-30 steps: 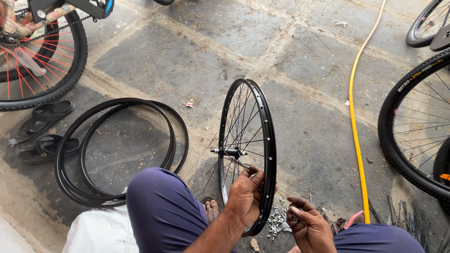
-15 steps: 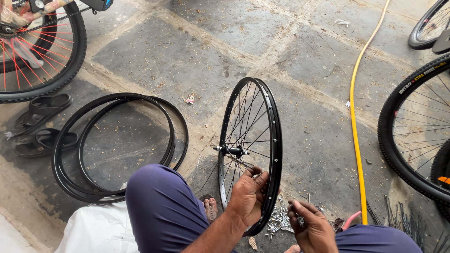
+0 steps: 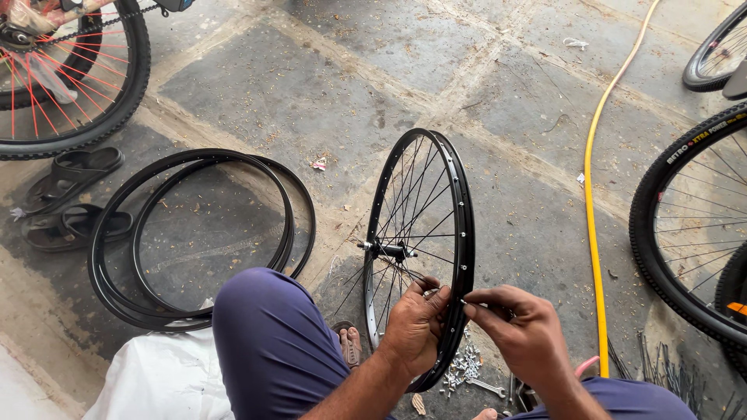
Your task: The person threads bicycle spokes through the rim holes and secures them with nipples. They rotate the wheel to access different sections and continue lacing the spokes around the rim.
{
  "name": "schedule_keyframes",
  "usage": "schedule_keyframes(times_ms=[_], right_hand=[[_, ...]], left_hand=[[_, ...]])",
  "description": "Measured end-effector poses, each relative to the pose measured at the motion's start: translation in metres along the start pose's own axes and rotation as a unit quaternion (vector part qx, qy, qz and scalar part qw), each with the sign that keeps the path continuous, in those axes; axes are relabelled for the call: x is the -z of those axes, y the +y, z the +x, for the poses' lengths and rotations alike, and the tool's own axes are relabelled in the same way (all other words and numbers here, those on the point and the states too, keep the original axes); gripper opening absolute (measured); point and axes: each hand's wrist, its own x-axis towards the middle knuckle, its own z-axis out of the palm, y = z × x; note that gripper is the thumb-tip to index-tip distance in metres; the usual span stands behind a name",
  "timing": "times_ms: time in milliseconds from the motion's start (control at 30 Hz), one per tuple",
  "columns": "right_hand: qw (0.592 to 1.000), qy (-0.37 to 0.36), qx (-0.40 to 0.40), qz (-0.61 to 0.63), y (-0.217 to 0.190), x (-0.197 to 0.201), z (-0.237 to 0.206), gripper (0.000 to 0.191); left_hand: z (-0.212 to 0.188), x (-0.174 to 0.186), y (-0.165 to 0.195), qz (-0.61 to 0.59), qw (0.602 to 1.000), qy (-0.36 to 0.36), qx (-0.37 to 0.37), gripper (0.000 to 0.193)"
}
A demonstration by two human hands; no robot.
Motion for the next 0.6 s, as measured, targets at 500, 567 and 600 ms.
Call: schedule_keyframes(times_ms=[500,567,600], right_hand=[[0.994,0.044,-0.083,-0.053,-0.008,-0.006,0.015,0.024],[0.987,0.004,-0.136,0.086,-0.001,0.002,0.022,0.029],[0.974,-0.017,-0.164,0.156,0.002,0.006,0.023,0.033]], left_hand=[[-0.005,-0.008,0.004,0.014,1.000,0.003,0.013,0.040],[-0.013,-0.012,0.004,-0.001,1.000,-0.007,0.019,0.037],[-0.017,-0.013,0.003,-0.008,1.000,-0.008,0.024,0.035]])
